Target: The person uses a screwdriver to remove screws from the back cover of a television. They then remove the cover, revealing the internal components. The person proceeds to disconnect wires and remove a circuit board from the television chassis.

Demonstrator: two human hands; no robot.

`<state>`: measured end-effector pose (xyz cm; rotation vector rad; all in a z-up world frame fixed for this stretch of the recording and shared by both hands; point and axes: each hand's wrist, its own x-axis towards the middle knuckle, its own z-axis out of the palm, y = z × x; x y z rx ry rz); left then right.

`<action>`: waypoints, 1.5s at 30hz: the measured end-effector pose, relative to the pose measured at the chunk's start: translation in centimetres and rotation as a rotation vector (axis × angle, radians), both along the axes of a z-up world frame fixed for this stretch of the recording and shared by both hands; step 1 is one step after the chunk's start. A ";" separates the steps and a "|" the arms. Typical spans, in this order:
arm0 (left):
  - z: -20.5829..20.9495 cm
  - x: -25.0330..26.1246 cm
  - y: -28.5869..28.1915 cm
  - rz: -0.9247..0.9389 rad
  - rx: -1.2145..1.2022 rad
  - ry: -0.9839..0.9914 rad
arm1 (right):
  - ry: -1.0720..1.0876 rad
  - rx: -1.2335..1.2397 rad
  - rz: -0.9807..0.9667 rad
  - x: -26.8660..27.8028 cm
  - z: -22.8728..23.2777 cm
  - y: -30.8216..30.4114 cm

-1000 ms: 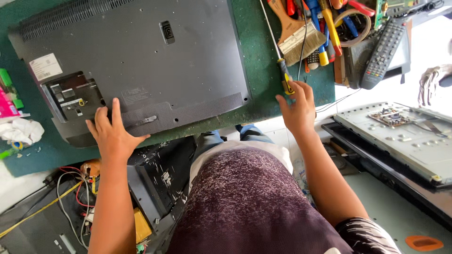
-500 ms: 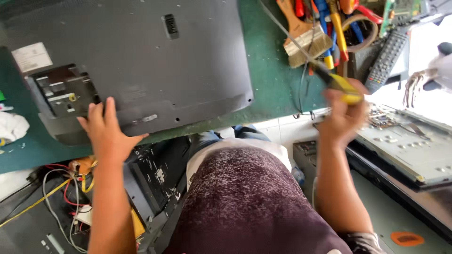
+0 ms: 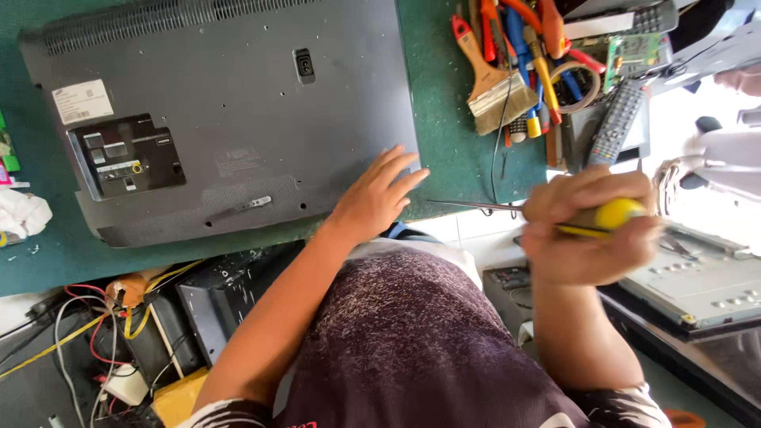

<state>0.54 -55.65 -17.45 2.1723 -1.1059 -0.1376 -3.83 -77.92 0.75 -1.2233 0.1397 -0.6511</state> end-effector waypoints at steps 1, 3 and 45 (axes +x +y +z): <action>-1.3 0.3 -0.4 -0.001 0.001 -0.010 | -0.010 0.001 -0.001 0.2 -1.0 0.0; -4.0 0.8 -1.5 0.004 0.063 0.012 | -0.088 -0.159 0.025 0.5 -3.2 -0.2; 1.1 -0.5 -5.1 0.385 -0.107 0.581 | 0.067 -0.290 0.758 4.2 -12.4 -0.7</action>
